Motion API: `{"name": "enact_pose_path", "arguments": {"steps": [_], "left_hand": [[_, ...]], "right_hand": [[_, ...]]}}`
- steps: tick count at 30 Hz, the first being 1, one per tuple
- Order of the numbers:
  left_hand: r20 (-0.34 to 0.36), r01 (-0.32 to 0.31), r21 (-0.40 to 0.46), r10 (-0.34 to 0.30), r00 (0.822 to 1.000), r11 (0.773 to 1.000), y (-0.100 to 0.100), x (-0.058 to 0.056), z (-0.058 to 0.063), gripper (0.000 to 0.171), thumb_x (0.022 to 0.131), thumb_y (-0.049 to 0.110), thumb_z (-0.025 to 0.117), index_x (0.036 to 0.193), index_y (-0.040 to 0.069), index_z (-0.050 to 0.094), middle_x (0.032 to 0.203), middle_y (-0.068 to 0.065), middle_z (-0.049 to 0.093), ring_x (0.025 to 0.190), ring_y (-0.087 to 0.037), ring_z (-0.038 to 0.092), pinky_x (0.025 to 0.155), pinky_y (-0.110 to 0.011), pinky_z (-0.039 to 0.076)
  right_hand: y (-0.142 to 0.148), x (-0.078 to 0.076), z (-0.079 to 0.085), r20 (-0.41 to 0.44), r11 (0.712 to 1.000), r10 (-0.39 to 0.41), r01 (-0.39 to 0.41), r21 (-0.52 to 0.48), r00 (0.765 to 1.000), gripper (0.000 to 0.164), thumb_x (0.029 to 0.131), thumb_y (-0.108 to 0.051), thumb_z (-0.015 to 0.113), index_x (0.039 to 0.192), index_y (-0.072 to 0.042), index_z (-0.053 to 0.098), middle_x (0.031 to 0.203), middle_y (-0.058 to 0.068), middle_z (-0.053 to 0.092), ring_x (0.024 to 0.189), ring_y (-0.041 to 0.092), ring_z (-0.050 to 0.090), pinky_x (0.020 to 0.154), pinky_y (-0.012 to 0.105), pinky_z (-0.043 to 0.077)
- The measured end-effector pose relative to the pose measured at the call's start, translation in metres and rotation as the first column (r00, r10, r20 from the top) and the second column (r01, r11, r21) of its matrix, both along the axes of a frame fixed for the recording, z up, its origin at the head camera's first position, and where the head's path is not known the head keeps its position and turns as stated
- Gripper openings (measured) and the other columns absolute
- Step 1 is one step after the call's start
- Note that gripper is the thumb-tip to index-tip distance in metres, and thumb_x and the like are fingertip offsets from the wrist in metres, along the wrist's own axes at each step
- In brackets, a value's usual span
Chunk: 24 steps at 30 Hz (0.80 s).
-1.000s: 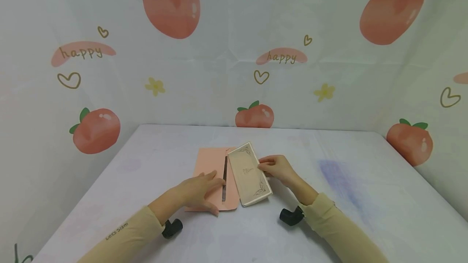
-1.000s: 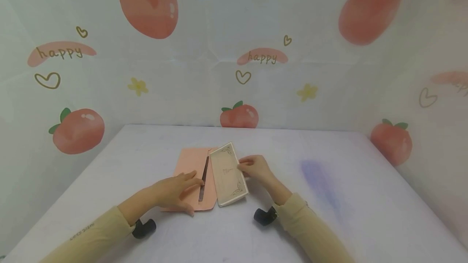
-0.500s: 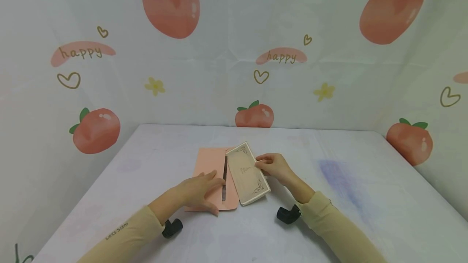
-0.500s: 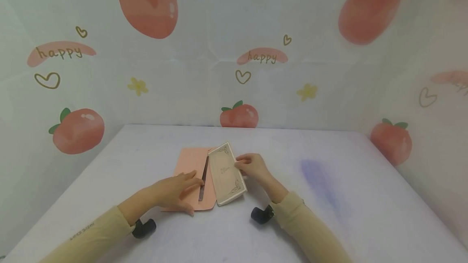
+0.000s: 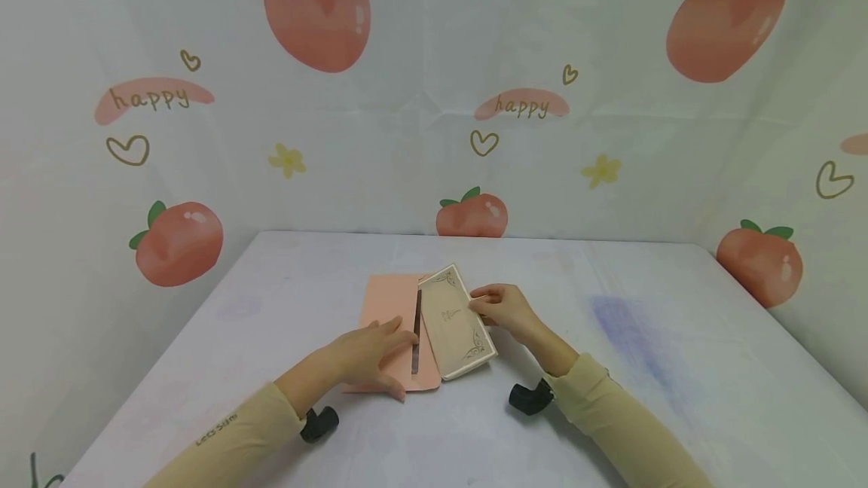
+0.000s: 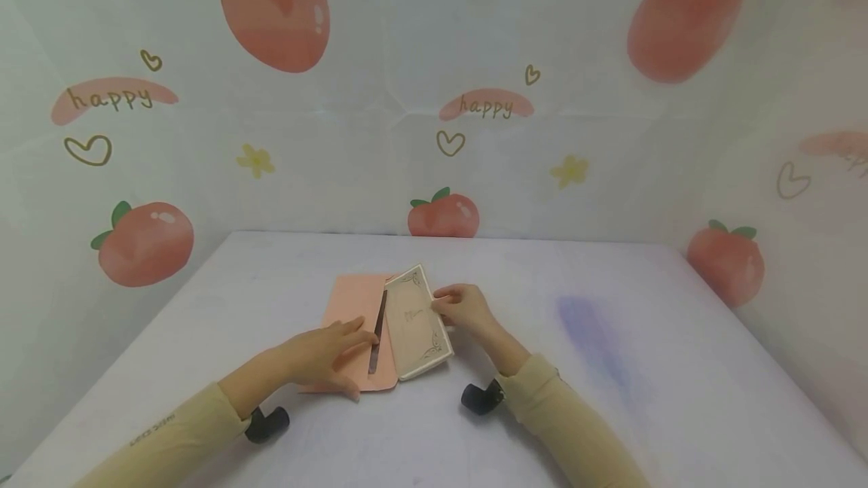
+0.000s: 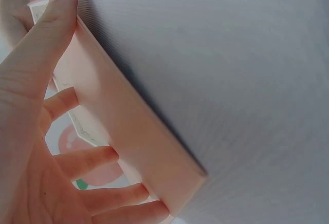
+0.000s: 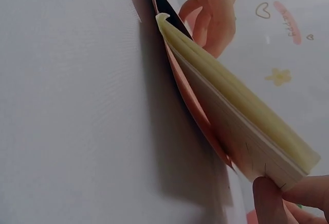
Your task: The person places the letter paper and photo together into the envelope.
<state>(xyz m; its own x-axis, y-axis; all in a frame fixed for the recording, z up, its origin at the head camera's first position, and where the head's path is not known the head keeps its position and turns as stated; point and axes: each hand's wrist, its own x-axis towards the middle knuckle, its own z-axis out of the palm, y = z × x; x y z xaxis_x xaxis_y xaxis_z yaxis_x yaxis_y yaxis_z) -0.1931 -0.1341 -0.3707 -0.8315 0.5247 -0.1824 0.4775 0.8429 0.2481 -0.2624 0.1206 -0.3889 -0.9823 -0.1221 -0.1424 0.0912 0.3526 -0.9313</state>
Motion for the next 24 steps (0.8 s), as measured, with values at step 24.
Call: {"name": "enact_pose_path", "arguments": {"steps": [24], "left_hand": [[0.002,0.004,-0.002,-0.004,1.0,1.0,0.0,-0.002,-0.002,0.08,0.065,0.062,0.072,0.131,0.027,0.045,0.149,-0.02,0.033,0.127,-0.054,0.038,0.095,-0.062,0.041]], "right_hand": [[-0.012,0.009,-0.008,-0.05,0.998,0.04,-0.042,-0.048,0.998,0.027,0.082,0.0,0.063,0.107,0.01,0.057,0.083,0.011,0.065,0.062,0.008,0.062,0.065,0.029,0.058]]}}
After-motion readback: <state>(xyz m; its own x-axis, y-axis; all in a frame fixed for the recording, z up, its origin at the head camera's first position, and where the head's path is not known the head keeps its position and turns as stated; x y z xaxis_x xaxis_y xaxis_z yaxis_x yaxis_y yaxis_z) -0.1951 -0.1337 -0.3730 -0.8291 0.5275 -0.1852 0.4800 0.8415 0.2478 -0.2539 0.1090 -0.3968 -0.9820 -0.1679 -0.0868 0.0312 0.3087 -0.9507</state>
